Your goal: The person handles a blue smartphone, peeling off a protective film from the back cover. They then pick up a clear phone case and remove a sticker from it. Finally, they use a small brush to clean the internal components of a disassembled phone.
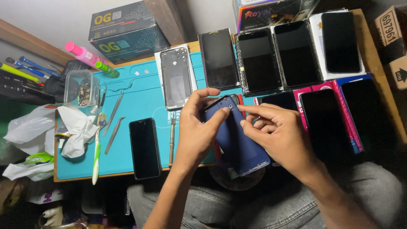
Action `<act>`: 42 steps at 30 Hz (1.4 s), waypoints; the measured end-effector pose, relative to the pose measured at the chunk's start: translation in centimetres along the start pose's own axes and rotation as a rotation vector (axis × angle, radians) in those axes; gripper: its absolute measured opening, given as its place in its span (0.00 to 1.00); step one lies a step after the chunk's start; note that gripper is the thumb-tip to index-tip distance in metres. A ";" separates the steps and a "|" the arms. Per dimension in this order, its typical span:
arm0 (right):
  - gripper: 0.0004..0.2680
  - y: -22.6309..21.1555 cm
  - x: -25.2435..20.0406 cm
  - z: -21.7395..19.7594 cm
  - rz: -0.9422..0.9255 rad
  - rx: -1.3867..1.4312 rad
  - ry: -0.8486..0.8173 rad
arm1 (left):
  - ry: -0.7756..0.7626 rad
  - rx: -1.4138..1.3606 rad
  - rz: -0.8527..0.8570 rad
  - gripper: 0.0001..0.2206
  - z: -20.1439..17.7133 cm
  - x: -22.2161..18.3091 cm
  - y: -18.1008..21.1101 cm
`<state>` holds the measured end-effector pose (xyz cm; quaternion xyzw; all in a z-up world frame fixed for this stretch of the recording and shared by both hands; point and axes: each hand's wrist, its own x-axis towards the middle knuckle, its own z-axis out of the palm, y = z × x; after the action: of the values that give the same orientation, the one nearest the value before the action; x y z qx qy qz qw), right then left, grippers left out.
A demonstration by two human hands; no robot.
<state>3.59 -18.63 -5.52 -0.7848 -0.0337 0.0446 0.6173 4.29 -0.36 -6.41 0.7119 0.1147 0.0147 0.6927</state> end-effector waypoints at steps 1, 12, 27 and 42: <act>0.11 0.0 0.0 0.0 -0.005 -0.003 -0.002 | -0.014 -0.024 -0.020 0.18 0.1 0.0 -0.1; 0.11 -0.5 -0.1 0.1 -0.073 -0.048 0.004 | -0.010 -0.007 -0.068 0.10 0.2 0.3 0.0; 0.11 -0.3 -0.2 -0.1 -0.085 -0.025 -0.010 | 0.015 0.025 0.125 0.09 0.6 -0.3 0.2; 0.12 1.9 0.0 0.0 0.053 0.109 0.052 | -0.017 -0.240 -0.077 0.20 0.4 -1.4 -0.7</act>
<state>3.61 -19.02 -7.36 -0.7514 0.0054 0.0424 0.6585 2.87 -0.98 -6.90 0.6190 0.1333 -0.0044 0.7740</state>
